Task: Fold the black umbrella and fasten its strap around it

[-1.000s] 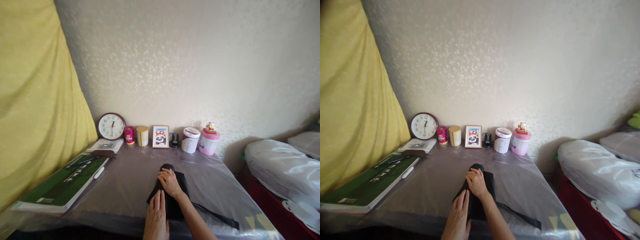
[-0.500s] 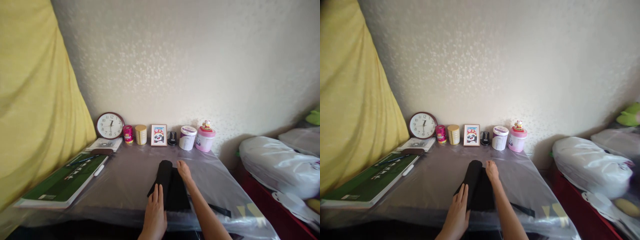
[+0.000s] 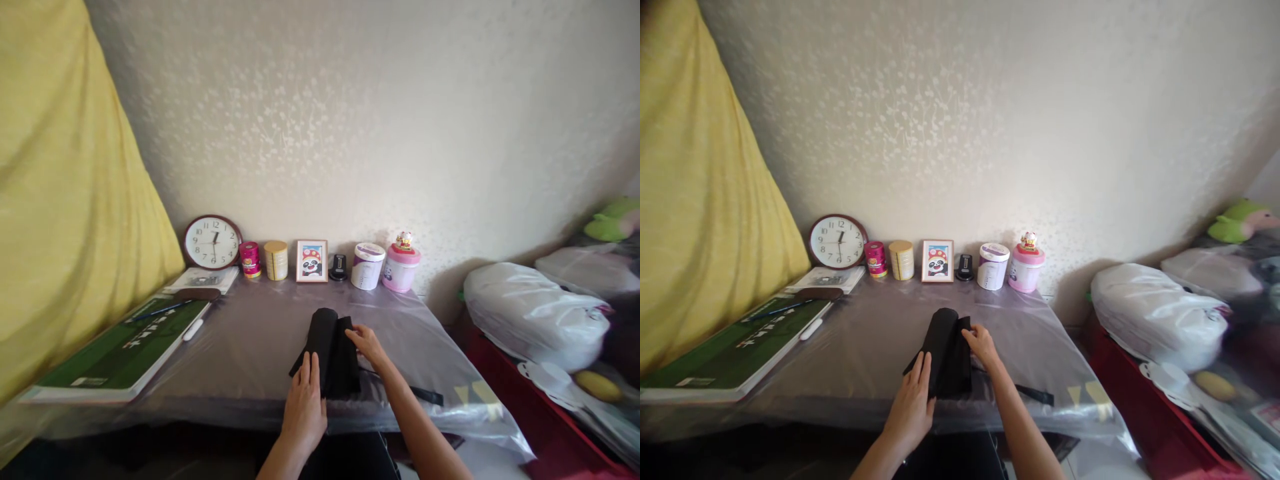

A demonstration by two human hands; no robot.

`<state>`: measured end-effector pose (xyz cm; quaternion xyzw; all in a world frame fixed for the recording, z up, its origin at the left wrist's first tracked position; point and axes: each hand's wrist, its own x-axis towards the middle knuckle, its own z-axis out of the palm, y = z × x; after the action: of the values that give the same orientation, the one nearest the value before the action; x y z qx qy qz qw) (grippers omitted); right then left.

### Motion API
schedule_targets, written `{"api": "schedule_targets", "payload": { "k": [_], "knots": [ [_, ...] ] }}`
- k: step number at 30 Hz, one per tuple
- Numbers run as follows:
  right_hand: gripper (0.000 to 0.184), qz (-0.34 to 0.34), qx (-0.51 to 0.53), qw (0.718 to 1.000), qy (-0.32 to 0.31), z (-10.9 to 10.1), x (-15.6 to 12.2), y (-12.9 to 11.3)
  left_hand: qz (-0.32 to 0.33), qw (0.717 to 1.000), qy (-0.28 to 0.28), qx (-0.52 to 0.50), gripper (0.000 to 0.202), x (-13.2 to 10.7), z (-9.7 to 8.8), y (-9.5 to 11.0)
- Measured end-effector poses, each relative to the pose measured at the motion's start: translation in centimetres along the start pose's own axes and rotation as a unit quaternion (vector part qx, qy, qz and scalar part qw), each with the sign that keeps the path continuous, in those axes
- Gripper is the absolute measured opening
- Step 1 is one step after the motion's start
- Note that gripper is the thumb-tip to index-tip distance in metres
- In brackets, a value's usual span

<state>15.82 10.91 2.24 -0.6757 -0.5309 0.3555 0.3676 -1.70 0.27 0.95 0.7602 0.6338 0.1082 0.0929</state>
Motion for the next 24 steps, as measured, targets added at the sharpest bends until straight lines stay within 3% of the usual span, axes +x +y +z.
{"api": "schedule_targets", "payload": {
  "k": [6,16,24],
  "knots": [
    [0.023,0.015,0.059,0.997,-0.038,1.2,-0.4,-1.7,0.0,1.0,0.002,-0.004,0.077,0.0,0.3,-0.2],
    [0.03,0.034,0.164,0.985,-0.041,2.4,-0.6,-4.3,-0.003,1.0,-0.013,-0.019,0.076,-0.1,0.1,0.0],
    [0.046,0.018,0.112,0.993,-0.037,6.0,0.3,-5.5,0.002,1.0,-0.016,-0.02,0.062,0.0,0.1,-0.2]
  ]
}}
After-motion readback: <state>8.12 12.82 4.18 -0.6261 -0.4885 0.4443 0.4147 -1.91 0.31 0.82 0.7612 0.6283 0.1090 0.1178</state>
